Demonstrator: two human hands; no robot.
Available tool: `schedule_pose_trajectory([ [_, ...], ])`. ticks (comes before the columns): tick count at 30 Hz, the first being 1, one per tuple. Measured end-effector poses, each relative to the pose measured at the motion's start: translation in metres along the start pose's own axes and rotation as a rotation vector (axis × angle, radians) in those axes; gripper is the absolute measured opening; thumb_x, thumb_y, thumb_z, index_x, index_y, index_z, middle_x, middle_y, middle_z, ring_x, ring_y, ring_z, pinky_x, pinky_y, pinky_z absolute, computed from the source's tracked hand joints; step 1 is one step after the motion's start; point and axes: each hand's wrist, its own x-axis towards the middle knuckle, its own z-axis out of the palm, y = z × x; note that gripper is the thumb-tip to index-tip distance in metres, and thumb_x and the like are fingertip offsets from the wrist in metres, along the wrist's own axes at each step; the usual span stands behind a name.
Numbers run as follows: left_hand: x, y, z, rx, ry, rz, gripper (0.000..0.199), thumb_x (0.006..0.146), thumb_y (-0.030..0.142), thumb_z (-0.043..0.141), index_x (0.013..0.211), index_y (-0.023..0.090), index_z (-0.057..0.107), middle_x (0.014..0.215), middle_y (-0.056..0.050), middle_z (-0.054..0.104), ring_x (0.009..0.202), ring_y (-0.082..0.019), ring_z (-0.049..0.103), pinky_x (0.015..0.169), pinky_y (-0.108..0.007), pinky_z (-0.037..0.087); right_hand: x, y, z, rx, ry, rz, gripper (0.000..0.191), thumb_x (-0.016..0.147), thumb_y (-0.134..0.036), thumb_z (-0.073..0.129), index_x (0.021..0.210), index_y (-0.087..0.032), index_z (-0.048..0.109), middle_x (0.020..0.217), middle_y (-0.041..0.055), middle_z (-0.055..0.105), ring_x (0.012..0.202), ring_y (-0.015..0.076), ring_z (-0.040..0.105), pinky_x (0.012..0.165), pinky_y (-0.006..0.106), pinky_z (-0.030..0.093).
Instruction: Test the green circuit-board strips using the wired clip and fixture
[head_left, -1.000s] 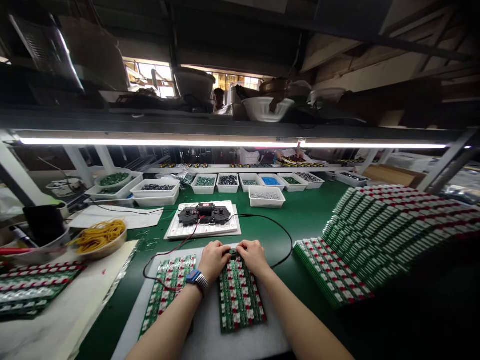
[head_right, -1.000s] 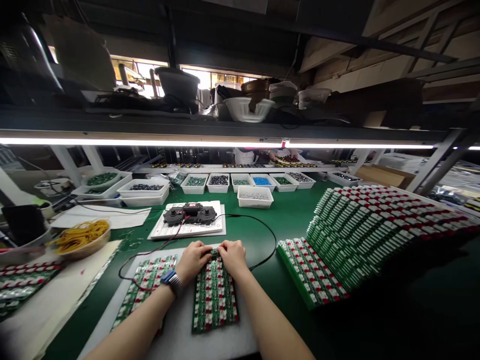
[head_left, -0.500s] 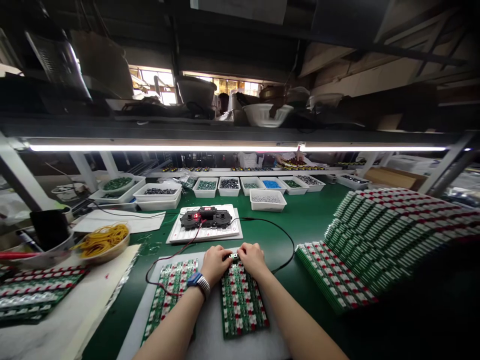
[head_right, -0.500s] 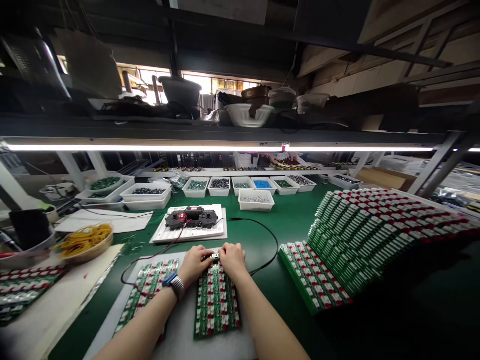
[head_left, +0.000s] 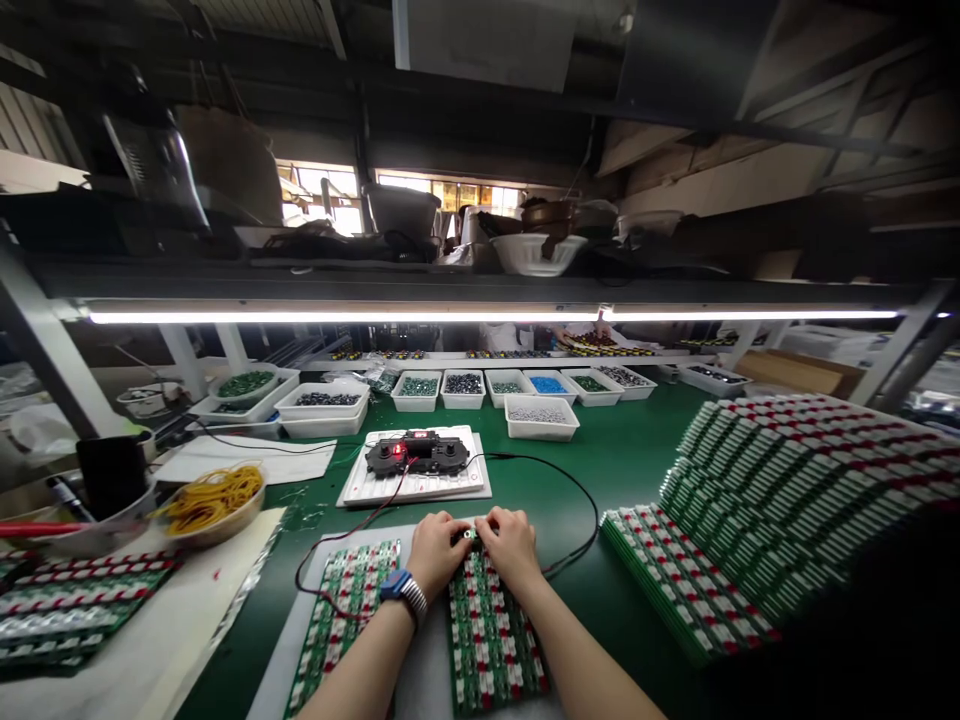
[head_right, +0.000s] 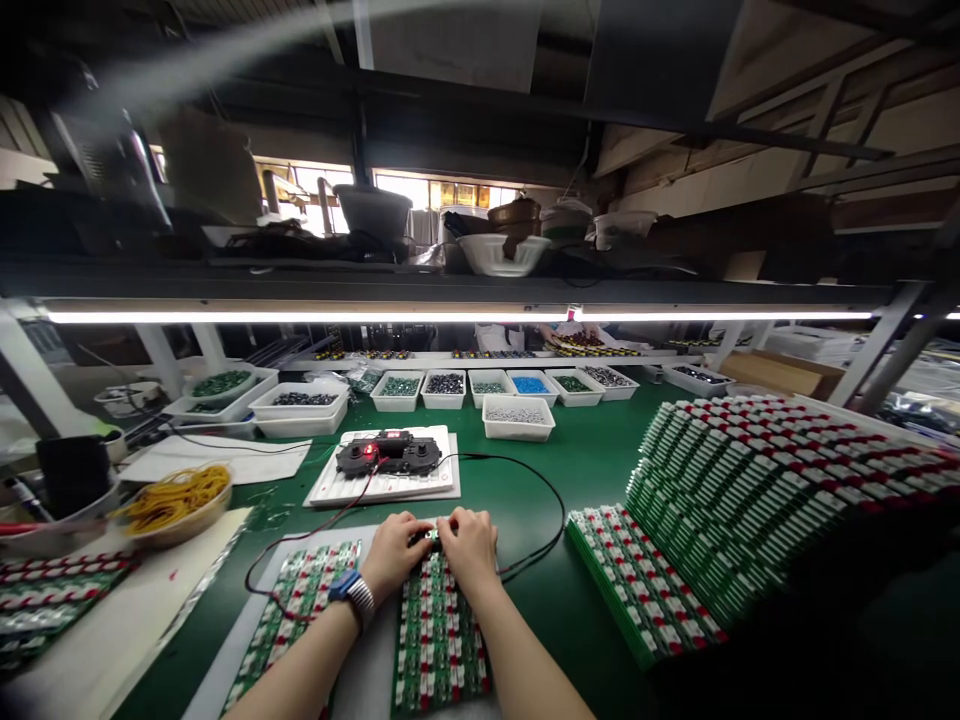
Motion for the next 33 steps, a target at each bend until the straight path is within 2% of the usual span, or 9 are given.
schedule_pose_trajectory([
  [9, -0.0001, 0.0002, 0.0001, 0.007, 0.005, -0.006, 0.023, 0.084, 0.029, 0.061, 0.102, 0.026, 0.075, 0.092, -0.005, 0.067, 0.094, -0.022, 0.059, 0.086, -0.031, 0.041, 0.0013, 0.0039, 0.0040, 0.003, 0.013, -0.011, 0.025, 0.094, -0.035, 0.052, 0.077, -0.023, 0.066, 0.089, 0.0021, 0.072, 0.097, 0.0232, 0.058, 0.076, 0.030, 0.034],
  [18, 0.0010, 0.0011, 0.0009, 0.015, 0.009, -0.014, 0.023, 0.084, 0.028, 0.061, 0.102, 0.028, 0.076, 0.093, -0.004, 0.068, 0.096, -0.021, 0.060, 0.088, -0.031, 0.042, -0.0004, 0.0043, 0.0042, -0.003, 0.043, -0.028, 0.025, 0.094, -0.032, 0.050, 0.076, -0.023, 0.065, 0.087, 0.0017, 0.072, 0.095, 0.0226, 0.059, 0.076, 0.029, 0.035],
  [26, 0.0013, 0.0006, 0.0009, 0.014, 0.002, -0.008, 0.023, 0.084, 0.029, 0.062, 0.104, 0.029, 0.075, 0.095, -0.004, 0.068, 0.097, -0.022, 0.060, 0.089, -0.032, 0.042, 0.0032, 0.0045, 0.0054, -0.037, -0.001, 0.002, 0.024, 0.093, -0.025, 0.048, 0.078, -0.023, 0.067, 0.089, 0.0017, 0.072, 0.097, 0.0232, 0.059, 0.075, 0.030, 0.035],
  [33, -0.0005, 0.0036, -0.0008, 0.033, 0.018, 0.006, 0.021, 0.084, 0.026, 0.063, 0.101, 0.028, 0.076, 0.095, -0.005, 0.068, 0.100, -0.022, 0.057, 0.091, -0.032, 0.041, 0.0061, 0.0097, 0.0094, -0.025, -0.007, -0.017, 0.022, 0.093, -0.026, 0.051, 0.077, -0.023, 0.067, 0.090, 0.0018, 0.072, 0.097, 0.0229, 0.059, 0.074, 0.029, 0.035],
])
